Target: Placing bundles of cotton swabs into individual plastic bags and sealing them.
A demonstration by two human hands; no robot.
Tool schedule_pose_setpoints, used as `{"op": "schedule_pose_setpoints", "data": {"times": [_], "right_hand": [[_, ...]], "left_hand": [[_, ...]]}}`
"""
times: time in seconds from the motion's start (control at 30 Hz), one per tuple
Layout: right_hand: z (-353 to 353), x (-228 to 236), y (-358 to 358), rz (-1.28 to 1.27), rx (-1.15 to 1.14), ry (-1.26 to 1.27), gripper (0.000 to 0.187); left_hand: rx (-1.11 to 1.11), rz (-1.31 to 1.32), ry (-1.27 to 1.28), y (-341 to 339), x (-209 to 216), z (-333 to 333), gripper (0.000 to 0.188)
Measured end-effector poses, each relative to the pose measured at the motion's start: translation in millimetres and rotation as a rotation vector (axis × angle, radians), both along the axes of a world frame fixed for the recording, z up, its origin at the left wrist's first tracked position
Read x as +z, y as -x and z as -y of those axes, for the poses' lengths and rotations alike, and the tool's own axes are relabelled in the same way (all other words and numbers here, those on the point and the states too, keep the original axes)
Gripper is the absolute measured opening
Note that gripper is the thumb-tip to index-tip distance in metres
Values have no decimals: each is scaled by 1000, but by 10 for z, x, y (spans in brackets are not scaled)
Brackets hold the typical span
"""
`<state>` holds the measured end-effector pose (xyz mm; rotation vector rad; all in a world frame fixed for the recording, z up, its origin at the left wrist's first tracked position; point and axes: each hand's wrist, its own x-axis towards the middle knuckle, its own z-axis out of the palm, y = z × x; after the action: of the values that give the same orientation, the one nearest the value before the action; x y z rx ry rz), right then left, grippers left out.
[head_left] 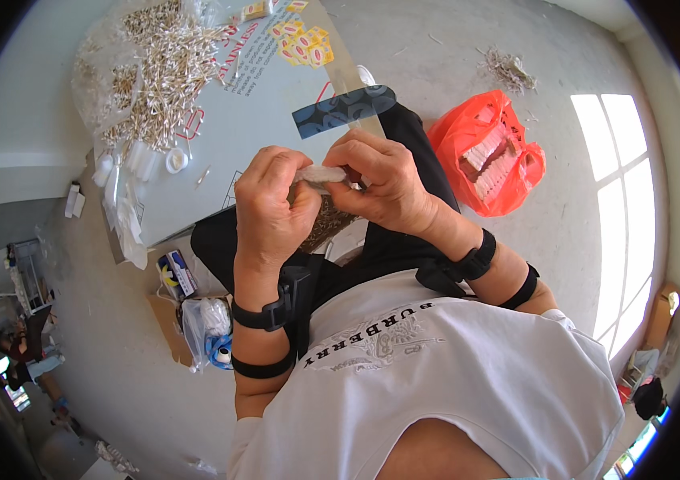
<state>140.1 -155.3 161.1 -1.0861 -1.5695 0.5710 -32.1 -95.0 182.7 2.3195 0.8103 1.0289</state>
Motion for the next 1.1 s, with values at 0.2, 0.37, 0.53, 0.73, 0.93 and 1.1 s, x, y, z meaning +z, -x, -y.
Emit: {"op": "schedule_pose_setpoints", "data": {"times": [0.2, 0.37, 0.53, 0.73, 0.93, 1.1], "right_hand": [[-5, 3, -69, -35, -5, 25, 23], [-3, 4, -72, -35, 35, 29, 25], [-2, -15, -121, -30, 1, -45, 28], [-4, 0, -128, -19, 37, -58, 30], [-4, -27, -146, -20, 44, -64, 31], [-14, -40, -135, 6, 45, -72, 32]], "left_hand": [[-27, 29, 132, 37, 109, -16, 23], [-5, 5, 68, 64, 28, -25, 28], [-14, 40, 41, -5, 168, 26, 33], [-97, 99, 25, -22, 102, 4, 38], [-68, 73, -46, -41, 62, 19, 35], [-34, 97, -81, -76, -4, 30, 30]]}}
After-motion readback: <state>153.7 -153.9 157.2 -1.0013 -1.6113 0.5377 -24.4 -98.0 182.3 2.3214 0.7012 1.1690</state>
